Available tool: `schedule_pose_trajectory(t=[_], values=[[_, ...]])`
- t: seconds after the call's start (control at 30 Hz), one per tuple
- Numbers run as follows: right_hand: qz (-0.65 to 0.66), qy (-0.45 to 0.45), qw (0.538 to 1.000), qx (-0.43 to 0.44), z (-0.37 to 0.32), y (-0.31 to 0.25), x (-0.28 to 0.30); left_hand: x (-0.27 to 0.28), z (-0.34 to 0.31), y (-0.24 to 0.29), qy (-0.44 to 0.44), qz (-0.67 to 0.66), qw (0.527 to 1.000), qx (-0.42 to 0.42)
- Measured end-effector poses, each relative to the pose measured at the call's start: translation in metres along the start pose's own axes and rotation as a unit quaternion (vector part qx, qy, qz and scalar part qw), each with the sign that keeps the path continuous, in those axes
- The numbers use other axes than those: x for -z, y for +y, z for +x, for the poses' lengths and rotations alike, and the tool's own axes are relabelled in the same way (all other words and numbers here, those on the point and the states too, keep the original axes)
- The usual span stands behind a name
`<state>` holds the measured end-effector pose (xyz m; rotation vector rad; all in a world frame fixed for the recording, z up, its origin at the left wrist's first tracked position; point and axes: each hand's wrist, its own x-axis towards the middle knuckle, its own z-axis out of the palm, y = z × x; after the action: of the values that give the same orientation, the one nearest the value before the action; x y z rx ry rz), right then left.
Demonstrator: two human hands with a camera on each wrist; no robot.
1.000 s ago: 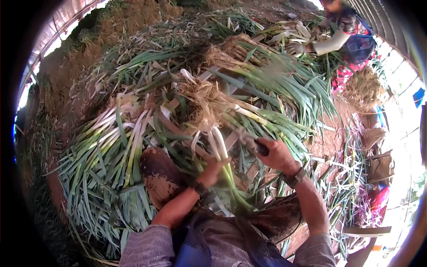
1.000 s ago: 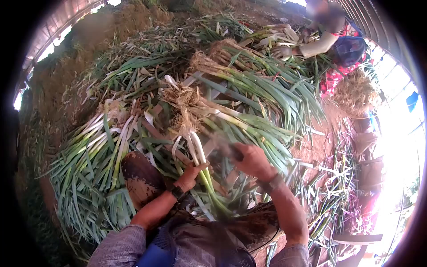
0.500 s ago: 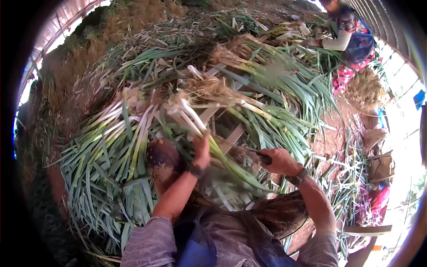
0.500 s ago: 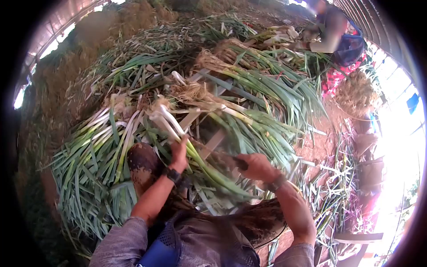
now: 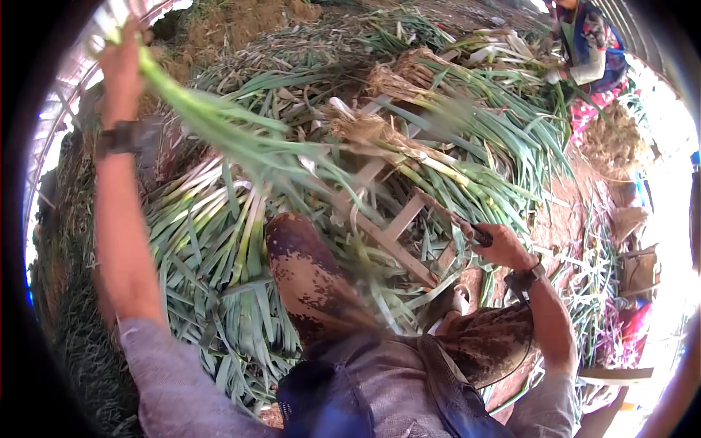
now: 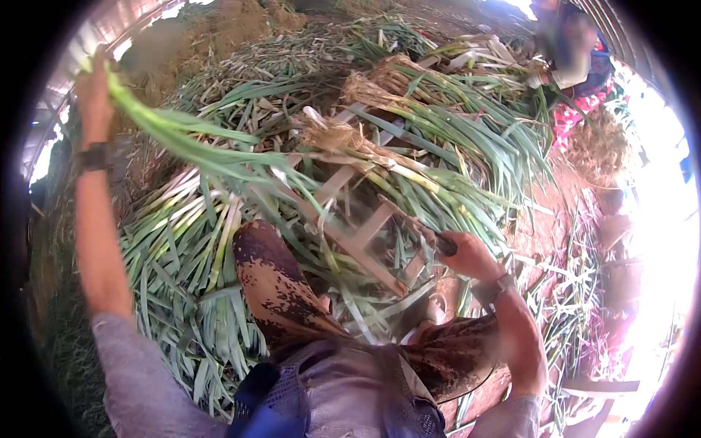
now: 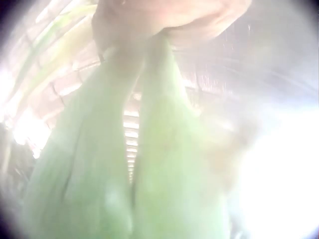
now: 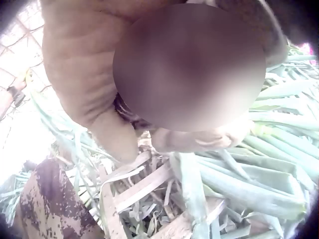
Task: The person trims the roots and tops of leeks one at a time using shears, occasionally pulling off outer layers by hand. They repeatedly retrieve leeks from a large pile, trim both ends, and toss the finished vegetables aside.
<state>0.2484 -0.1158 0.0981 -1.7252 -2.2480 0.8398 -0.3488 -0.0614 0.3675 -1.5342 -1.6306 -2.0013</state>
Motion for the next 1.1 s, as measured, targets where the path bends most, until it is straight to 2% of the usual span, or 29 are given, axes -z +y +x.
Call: schedule_pose_trajectory(t=[0.03, 0.1, 0.13, 0.17, 0.2, 0.23, 0.27, 0.3, 0.33, 0.37, 0.4, 0.43, 0.47, 0.5, 0.57, 0.63, 0.7, 0.77, 0.8, 0.83, 0.9, 0.97, 1.03, 1.07, 1.1], values=[[-0.051, 0.009, 0.998, 0.019, 0.001, 0.000, 0.007, 0.015, 0.028, -0.003, 0.035, 0.117, 0.991, 0.060], [-0.082, 0.011, 0.996, 0.022, 0.011, 0.019, 0.010, 0.062, 0.091, -0.069, -0.049, 0.337, 0.938, -0.062], [-0.082, 0.013, 0.996, 0.021, 0.016, 0.021, 0.013, 0.070, 0.094, -0.088, -0.088, 0.505, 0.855, -0.077], [-0.096, 0.003, 0.995, 0.002, 0.022, 0.021, 0.015, 0.078, 0.092, -0.131, -0.141, 0.498, 0.852, -0.075], [-0.109, -0.007, 0.994, -0.015, 0.028, 0.023, 0.014, 0.073, 0.054, -0.132, -0.188, 0.435, 0.875, -0.094], [-0.106, -0.004, 0.994, -0.014, 0.035, 0.028, 0.012, 0.074, 0.041, -0.174, -0.227, 0.476, 0.845, -0.083], [-0.117, 0.010, 0.993, 0.001, 0.045, 0.036, 0.007, 0.054, 0.005, -0.181, -0.212, 0.461, 0.861, -0.037], [-0.126, 0.021, 0.992, 0.011, 0.052, 0.043, 0.002, 0.020, -0.038, -0.167, -0.241, 0.417, 0.872, 0.083], [-0.105, 0.023, 0.994, -0.014, 0.060, 0.046, -0.002, -0.004, -0.074, -0.189, -0.311, 0.354, 0.882, 0.019], [-0.105, 0.023, 0.994, -0.018, 0.066, 0.048, -0.005, -0.046, -0.120, -0.142, -0.377, 0.254, 0.877, 0.157], [-0.095, 0.033, 0.994, -0.031, 0.071, 0.049, -0.007, -0.079, -0.157, -0.158, -0.434, 0.101, 0.867, 0.225], [-0.085, 0.045, 0.994, -0.043, 0.075, 0.049, -0.008, -0.108, -0.202, -0.104, -0.431, -0.032, 0.839, 0.330], [-0.084, 0.036, 0.995, -0.042, 0.077, 0.049, -0.009, -0.141, -0.234, -0.097, -0.442, -0.050, 0.817, 0.368], [-0.077, 0.029, 0.996, -0.045, 0.073, 0.044, -0.007, -0.167, -0.267, -0.112, -0.487, -0.160, 0.760, 0.399], [-0.047, 0.038, 0.997, -0.039, 0.076, 0.047, -0.006, -0.215, -0.321, -0.094, -0.514, -0.184, 0.718, 0.432], [0.053, 0.119, 0.989, -0.074, 0.077, 0.051, -0.001, -0.256, -0.367, -0.099, -0.525, -0.196, 0.680, 0.473], [0.031, 0.083, 0.992, -0.084, 0.076, 0.055, 0.004, -0.280, -0.396, -0.102, -0.520, -0.235, 0.655, 0.496], [-0.009, -0.011, 0.999, -0.031, 0.063, 0.046, 0.006, -0.302, -0.418, -0.108, -0.453, -0.247, 0.664, 0.542], [-0.026, -0.030, 0.999, -0.035, 0.063, 0.048, 0.006, -0.313, -0.424, -0.112, -0.456, -0.248, 0.661, 0.542], [-0.042, -0.049, 0.997, -0.039, 0.065, 0.052, 0.005, -0.322, -0.428, -0.114, -0.424, -0.252, 0.676, 0.547], [-0.038, -0.039, 0.997, -0.047, 0.069, 0.063, 0.002, -0.340, -0.437, -0.115, -0.357, -0.259, 0.703, 0.557], [-0.030, -0.044, 0.998, -0.043, 0.072, 0.061, 0.007, -0.359, -0.443, -0.123, -0.336, -0.245, 0.699, 0.582], [-0.012, -0.039, 0.998, -0.053, 0.076, 0.056, 0.006, -0.380, -0.472, -0.162, -0.288, -0.199, 0.794, 0.498], [-0.011, -0.039, 0.998, -0.054, 0.079, 0.057, 0.006, -0.405, -0.517, -0.228, -0.270, -0.148, 0.914, 0.265], [-0.004, -0.049, 0.997, -0.061, 0.083, 0.058, 0.006, -0.404, -0.506, -0.210, -0.270, -0.149, 0.914, 0.264]])
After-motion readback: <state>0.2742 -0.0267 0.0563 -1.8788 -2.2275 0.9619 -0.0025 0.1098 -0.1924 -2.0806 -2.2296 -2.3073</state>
